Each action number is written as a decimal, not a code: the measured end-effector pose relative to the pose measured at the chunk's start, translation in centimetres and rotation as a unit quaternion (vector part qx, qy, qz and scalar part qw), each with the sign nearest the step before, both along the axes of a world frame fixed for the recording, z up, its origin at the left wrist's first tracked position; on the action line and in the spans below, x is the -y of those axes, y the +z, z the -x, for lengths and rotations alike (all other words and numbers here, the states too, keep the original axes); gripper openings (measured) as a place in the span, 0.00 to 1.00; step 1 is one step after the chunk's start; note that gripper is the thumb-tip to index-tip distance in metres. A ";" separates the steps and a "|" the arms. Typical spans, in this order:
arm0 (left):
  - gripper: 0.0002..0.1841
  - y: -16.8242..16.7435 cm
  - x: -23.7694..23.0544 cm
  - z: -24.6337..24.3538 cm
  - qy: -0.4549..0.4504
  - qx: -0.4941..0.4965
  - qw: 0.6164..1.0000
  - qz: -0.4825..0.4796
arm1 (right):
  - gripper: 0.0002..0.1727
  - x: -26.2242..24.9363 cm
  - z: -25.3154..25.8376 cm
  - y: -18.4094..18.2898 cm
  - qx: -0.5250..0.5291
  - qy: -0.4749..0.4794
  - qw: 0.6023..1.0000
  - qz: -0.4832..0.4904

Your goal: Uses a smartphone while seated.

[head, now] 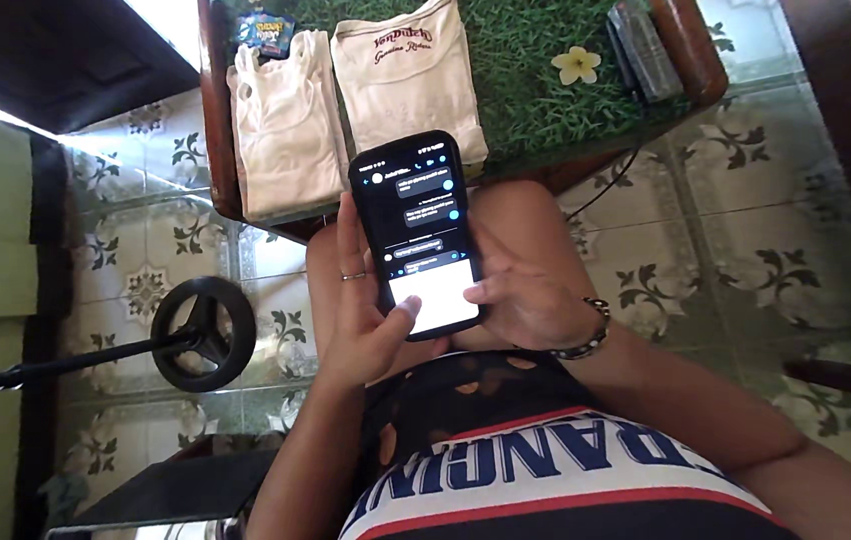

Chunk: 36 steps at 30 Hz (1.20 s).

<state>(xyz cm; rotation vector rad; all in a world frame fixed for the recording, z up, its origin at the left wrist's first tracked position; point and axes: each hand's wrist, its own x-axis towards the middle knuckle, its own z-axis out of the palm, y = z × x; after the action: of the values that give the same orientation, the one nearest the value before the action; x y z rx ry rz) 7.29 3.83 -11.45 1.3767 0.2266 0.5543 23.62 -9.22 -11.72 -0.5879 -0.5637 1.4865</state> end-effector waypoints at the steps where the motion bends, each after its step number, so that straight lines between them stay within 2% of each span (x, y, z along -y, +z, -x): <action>1: 0.56 0.0 0.0 0.0 -0.002 0.003 1.000 -0.001 | 0.40 -0.1 0.0 0.0 0.001 -0.008 1.000 0.007; 6: 0.57 -0.1 -0.1 0.0 -0.016 0.013 1.000 0.003 | 0.29 -0.4 0.4 0.6 0.013 -0.052 0.996 0.071; 9: 0.57 -0.2 0.0 -0.1 -0.017 0.017 1.000 0.004 | 0.29 -0.4 0.5 0.4 0.006 -0.057 0.996 0.063; 10: 0.56 -0.2 -0.1 -0.1 -0.014 0.017 1.000 0.007 | 0.33 -0.3 0.3 0.3 0.008 -0.042 0.998 0.046; 13: 0.56 -0.4 -0.2 0.2 -0.009 0.014 1.000 0.011 | 0.57 0.2 -0.4 0.3 0.063 0.027 0.998 0.003; 15: 0.56 -0.3 -0.2 0.3 -0.014 0.016 1.000 0.014 | 0.62 0.3 -0.4 0.2 0.071 0.038 0.997 0.001; 28: 0.53 -0.1 -0.3 0.1 -0.033 0.034 0.998 0.037 | 0.58 0.3 -0.6 -0.5 0.046 0.055 0.997 -0.031; 36: 0.49 0.2 -0.5 -0.4 -0.005 0.046 0.998 0.052 | 0.55 0.1 -0.7 -0.5 0.018 0.058 0.997 -0.045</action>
<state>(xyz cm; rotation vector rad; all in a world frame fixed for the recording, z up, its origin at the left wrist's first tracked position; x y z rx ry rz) 7.69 4.33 -11.27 1.2483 0.1709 0.5883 24.31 -9.37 -12.25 -0.5198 -0.6999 1.5538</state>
